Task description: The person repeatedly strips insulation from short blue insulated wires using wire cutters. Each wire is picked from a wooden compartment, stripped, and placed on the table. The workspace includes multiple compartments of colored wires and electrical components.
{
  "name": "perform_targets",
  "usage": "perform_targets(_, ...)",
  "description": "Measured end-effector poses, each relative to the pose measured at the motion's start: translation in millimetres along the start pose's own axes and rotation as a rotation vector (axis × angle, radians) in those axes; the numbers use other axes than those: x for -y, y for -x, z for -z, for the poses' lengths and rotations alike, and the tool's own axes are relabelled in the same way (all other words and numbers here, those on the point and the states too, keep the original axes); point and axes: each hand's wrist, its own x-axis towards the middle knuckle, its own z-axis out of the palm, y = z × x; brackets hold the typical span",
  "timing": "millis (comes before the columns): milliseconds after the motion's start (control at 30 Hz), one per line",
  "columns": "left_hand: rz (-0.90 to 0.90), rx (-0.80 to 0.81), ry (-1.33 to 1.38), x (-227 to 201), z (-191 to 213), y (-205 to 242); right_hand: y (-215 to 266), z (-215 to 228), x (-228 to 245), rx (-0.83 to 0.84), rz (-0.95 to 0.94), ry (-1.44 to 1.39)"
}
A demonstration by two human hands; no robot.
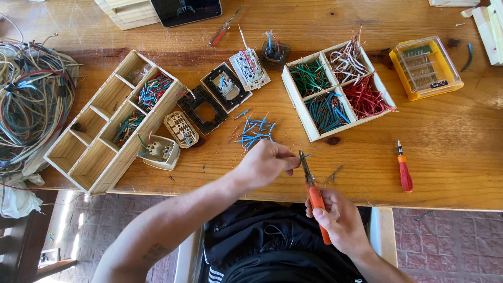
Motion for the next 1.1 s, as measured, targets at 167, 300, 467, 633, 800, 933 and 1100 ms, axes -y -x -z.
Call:
perform_targets(167, -0.365, -0.256, -0.404, 13.1, -13.9, 4.3, -0.9, 1.6, -6.5, -0.014, 0.0, -0.02)
perform_targets(300, -1.096, -0.85, -1.139, 11.6, -16.7, 19.5, -1.1, -1.9, 1.7, 0.004, 0.025, -0.039)
perform_targets(467, -0.538, -0.312, -0.437, 6.3, -5.7, 7.1, 4.4, 2.5, -3.1, 0.017, 0.077, 0.007)
perform_targets(633, -0.098, 0.131, 0.238, 16.4, -5.4, -3.7, 1.8, 4.2, -10.5, 0.037, 0.125, 0.003)
perform_targets(800, -1.078, -0.78, -1.01, 11.8, -15.1, 17.6, 1.3, 2.3, -1.0, 0.003, 0.055, 0.021)
perform_targets(933, -0.721, -0.39, -0.47, 16.7, -16.4, 1.9, 0.9, 5.5, -4.1, 0.028, 0.101, 0.041)
perform_targets(1100, -0.081, 0.197, 0.436, 20.5, -5.1, -10.4, -0.7, 13.3, -6.0, 0.051, 0.167, 0.044)
